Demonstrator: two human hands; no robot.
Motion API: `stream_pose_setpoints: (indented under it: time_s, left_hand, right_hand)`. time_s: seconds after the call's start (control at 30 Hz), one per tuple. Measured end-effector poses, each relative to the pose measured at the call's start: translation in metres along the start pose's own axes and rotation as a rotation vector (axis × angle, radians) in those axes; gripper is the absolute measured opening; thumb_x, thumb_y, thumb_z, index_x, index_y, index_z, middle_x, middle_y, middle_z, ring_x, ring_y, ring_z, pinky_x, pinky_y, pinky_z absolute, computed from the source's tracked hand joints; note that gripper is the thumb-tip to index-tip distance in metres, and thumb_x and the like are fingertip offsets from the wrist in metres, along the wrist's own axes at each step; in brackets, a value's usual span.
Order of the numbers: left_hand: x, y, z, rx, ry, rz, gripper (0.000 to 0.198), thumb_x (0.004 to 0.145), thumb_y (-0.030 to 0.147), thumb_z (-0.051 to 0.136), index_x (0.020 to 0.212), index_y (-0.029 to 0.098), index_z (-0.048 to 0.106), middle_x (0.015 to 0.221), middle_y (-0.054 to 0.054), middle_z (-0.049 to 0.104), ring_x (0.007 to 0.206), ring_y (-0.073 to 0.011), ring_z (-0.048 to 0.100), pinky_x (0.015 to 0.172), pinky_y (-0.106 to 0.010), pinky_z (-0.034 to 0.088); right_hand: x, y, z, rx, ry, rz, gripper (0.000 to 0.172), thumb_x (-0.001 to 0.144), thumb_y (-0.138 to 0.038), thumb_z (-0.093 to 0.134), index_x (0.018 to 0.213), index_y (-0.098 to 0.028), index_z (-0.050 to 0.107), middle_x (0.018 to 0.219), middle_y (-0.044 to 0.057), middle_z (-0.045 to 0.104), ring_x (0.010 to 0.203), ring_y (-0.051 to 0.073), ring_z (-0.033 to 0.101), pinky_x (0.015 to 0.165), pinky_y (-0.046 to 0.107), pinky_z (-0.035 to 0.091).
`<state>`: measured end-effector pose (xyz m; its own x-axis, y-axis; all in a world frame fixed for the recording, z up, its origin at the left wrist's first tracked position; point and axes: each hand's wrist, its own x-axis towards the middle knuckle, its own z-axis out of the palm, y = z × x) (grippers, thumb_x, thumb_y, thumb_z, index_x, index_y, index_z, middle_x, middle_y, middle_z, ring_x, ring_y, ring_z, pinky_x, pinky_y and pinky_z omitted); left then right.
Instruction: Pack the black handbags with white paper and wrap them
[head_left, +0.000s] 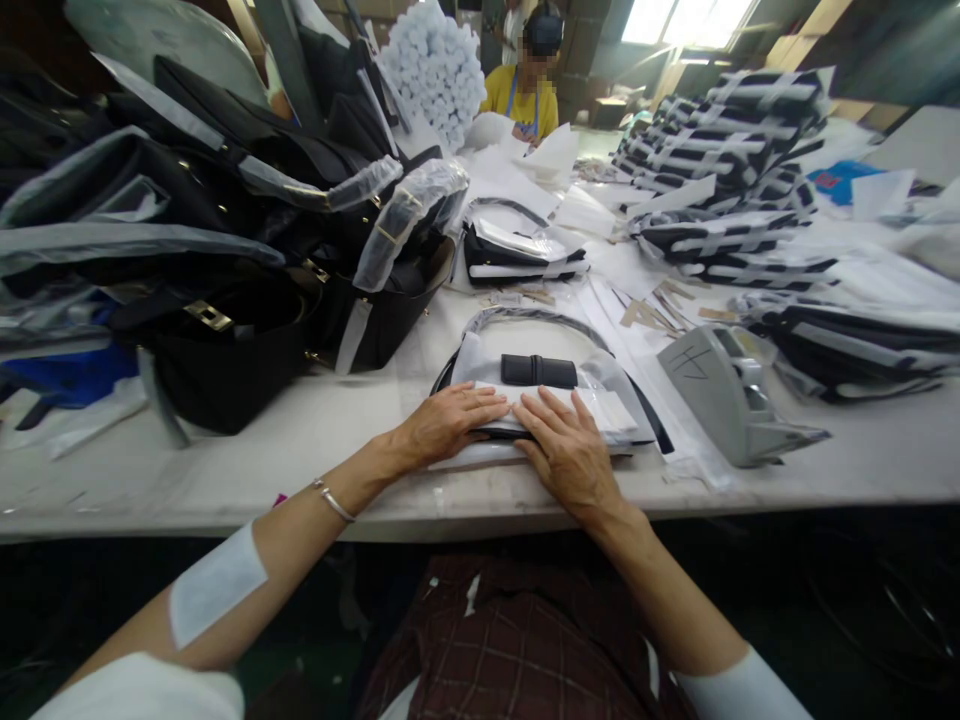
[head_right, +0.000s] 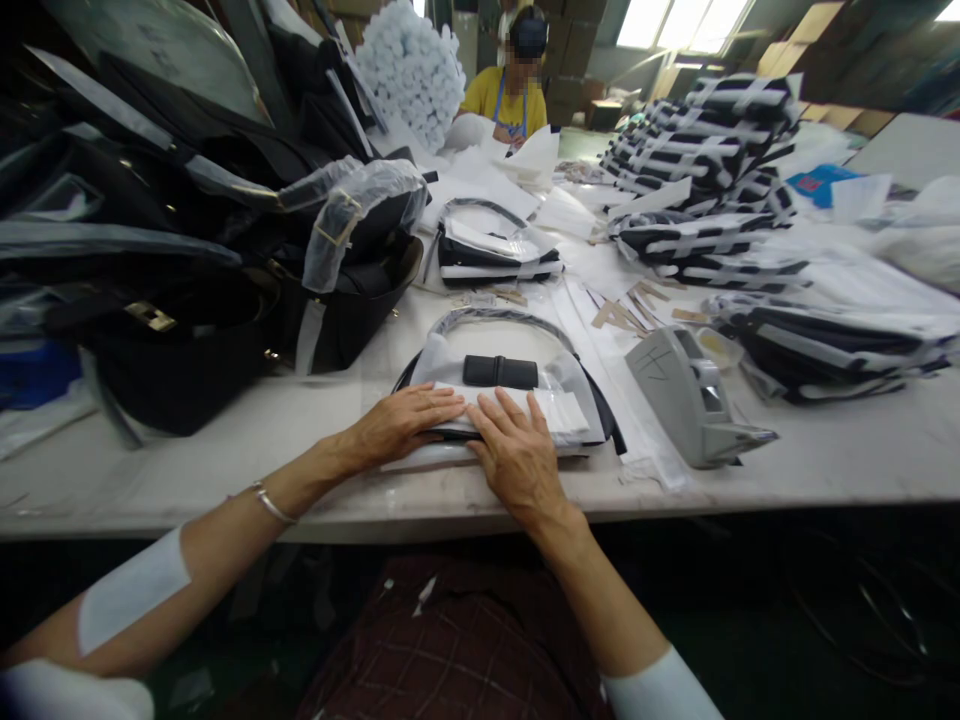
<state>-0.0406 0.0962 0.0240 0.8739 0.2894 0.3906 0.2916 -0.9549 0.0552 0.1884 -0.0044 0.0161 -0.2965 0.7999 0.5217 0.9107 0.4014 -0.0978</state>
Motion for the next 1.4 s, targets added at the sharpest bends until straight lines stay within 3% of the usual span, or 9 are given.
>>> stream_pose_setpoints:
  time_s: [0.23,0.37,0.6,0.73,0.9,1.03,1.13,1.23,1.4]
  left_hand:
    - [-0.007,0.025,-0.017,0.132,-0.021,-0.037,0.042,0.098,0.027,0.054,0.139,0.016,0.050,0.142,-0.014,0.058,0.134,-0.0273,0.051,0.116,-0.052,0.035]
    - [-0.008,0.029,-0.027,0.041,-0.069,-0.154,0.043,0.098,0.031,0.056,0.139,0.018,0.051,0.144,-0.012,0.056,0.133,-0.0264,0.052,0.112,-0.046,0.041]
    - [0.040,0.007,-0.061,-0.083,-0.107,-0.344,0.032,0.103,0.035,0.043,0.120,0.019,0.066,0.117,-0.006,0.072,0.106,-0.0197,0.068,0.092,-0.028,0.051]
    - [0.068,0.000,-0.049,0.191,-0.160,-0.388,0.030,0.099,0.034,0.050,0.114,0.014,0.067,0.119,-0.013,0.069,0.117,-0.0254,0.062,0.101,-0.035,0.046]
    - [0.067,-0.013,-0.028,0.276,-0.269,-0.506,0.037,0.100,0.043,0.046,0.112,0.014,0.067,0.121,-0.014,0.069,0.122,-0.0256,0.059,0.098,-0.034,0.048]
    - [0.063,-0.015,-0.032,0.290,-0.290,-0.478,0.034,0.100,0.042,0.046,0.106,0.017,0.069,0.116,-0.011,0.072,0.115,-0.0257,0.064,0.101,-0.039,0.045]
    - [0.060,-0.015,-0.033,0.308,-0.279,-0.527,0.037,0.099,0.044,0.048,0.118,0.019,0.065,0.135,-0.011,0.063,0.130,-0.0302,0.053,0.112,-0.050,0.033]
    - [0.062,-0.018,-0.033,0.287,-0.297,-0.596,0.045,0.099,0.049,0.045,0.130,0.021,0.059,0.147,-0.012,0.052,0.126,-0.0303,0.058,0.106,-0.049,0.040]
    - [0.070,-0.013,-0.047,0.280,-0.292,-0.541,0.038,0.096,0.045,0.055,0.123,0.021,0.065,0.136,-0.010,0.063,0.135,-0.0313,0.049,0.113,-0.050,0.033]
  right_hand:
    - [-0.004,0.002,0.007,-0.021,0.039,-0.022,0.035,0.100,-0.028,0.052,0.133,-0.024,0.060,0.140,0.005,0.062,0.136,0.026,0.049,0.116,0.048,0.031]
    - [-0.005,0.004,0.000,-0.025,-0.080,-0.057,0.052,0.095,-0.043,0.058,0.143,-0.021,0.052,0.148,0.009,0.053,0.142,0.031,0.040,0.117,0.053,0.029]
    - [-0.005,0.003,0.004,-0.052,-0.051,-0.049,0.052,0.095,-0.038,0.060,0.143,-0.022,0.051,0.147,0.009,0.054,0.141,0.031,0.042,0.115,0.054,0.031]
    - [-0.005,0.001,0.006,-0.066,-0.045,-0.042,0.052,0.095,-0.037,0.060,0.143,-0.021,0.051,0.146,0.009,0.055,0.140,0.031,0.042,0.115,0.052,0.031]
    - [-0.003,0.001,0.006,-0.069,-0.052,-0.027,0.051,0.094,-0.034,0.061,0.143,-0.022,0.051,0.146,0.008,0.055,0.140,0.031,0.043,0.115,0.052,0.031]
    - [-0.003,0.001,0.007,-0.054,-0.040,-0.027,0.051,0.094,-0.033,0.063,0.142,-0.022,0.051,0.145,0.009,0.056,0.139,0.031,0.044,0.114,0.052,0.032]
    - [-0.003,0.000,0.007,-0.051,-0.030,-0.022,0.051,0.093,-0.032,0.064,0.141,-0.022,0.052,0.144,0.009,0.057,0.138,0.031,0.045,0.113,0.053,0.032]
    - [-0.002,0.000,0.007,-0.039,-0.027,-0.016,0.051,0.092,-0.030,0.065,0.140,-0.023,0.053,0.143,0.009,0.058,0.138,0.032,0.046,0.112,0.054,0.033]
    - [-0.001,0.000,0.009,-0.020,-0.004,-0.002,0.048,0.092,-0.030,0.065,0.138,-0.023,0.054,0.142,0.009,0.059,0.136,0.032,0.047,0.111,0.053,0.033]
